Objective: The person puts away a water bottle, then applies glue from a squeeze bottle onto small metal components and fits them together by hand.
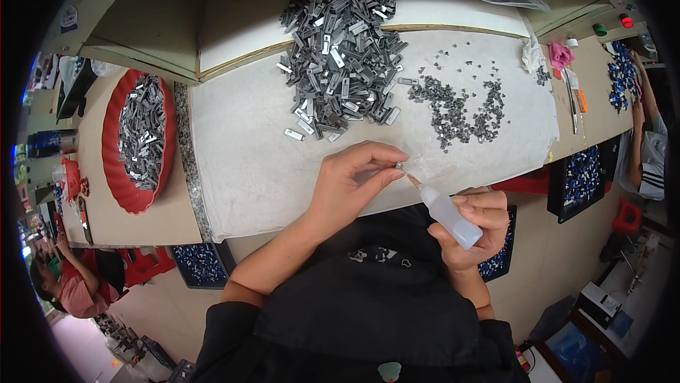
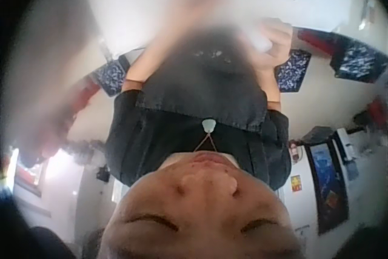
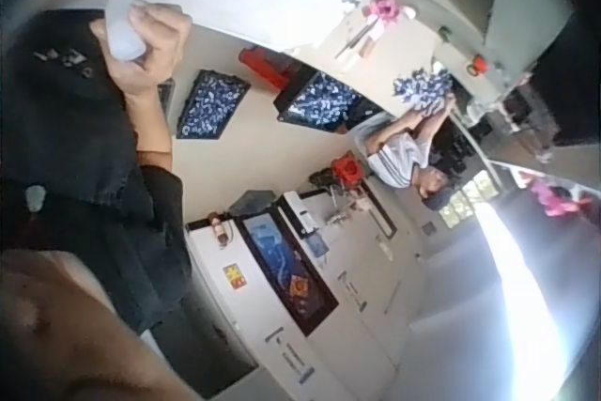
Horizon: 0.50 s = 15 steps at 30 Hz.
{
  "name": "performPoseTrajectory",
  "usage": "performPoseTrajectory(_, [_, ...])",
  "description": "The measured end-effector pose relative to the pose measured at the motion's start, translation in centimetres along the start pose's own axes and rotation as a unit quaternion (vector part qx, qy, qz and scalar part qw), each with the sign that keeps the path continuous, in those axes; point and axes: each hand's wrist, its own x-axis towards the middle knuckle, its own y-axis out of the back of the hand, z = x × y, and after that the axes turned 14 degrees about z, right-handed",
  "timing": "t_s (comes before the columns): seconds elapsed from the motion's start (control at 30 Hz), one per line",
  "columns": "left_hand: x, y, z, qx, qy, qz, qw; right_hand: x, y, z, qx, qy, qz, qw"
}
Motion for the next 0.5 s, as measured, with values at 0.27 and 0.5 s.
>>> performPoseTrajectory(0.27, [-0.02,-0.04,-0.03,0.0,-0.002,-0.002,1.0,0.11,0.01,-0.14,-0.008,0.002,-0.004,1.0])
performPoseTrajectory(0.5, [0.05,-0.13,-0.14,0.002,0.004,-0.001,1.0,0.28,0.04,0.08,-0.007,0.0,0.001,1.0])
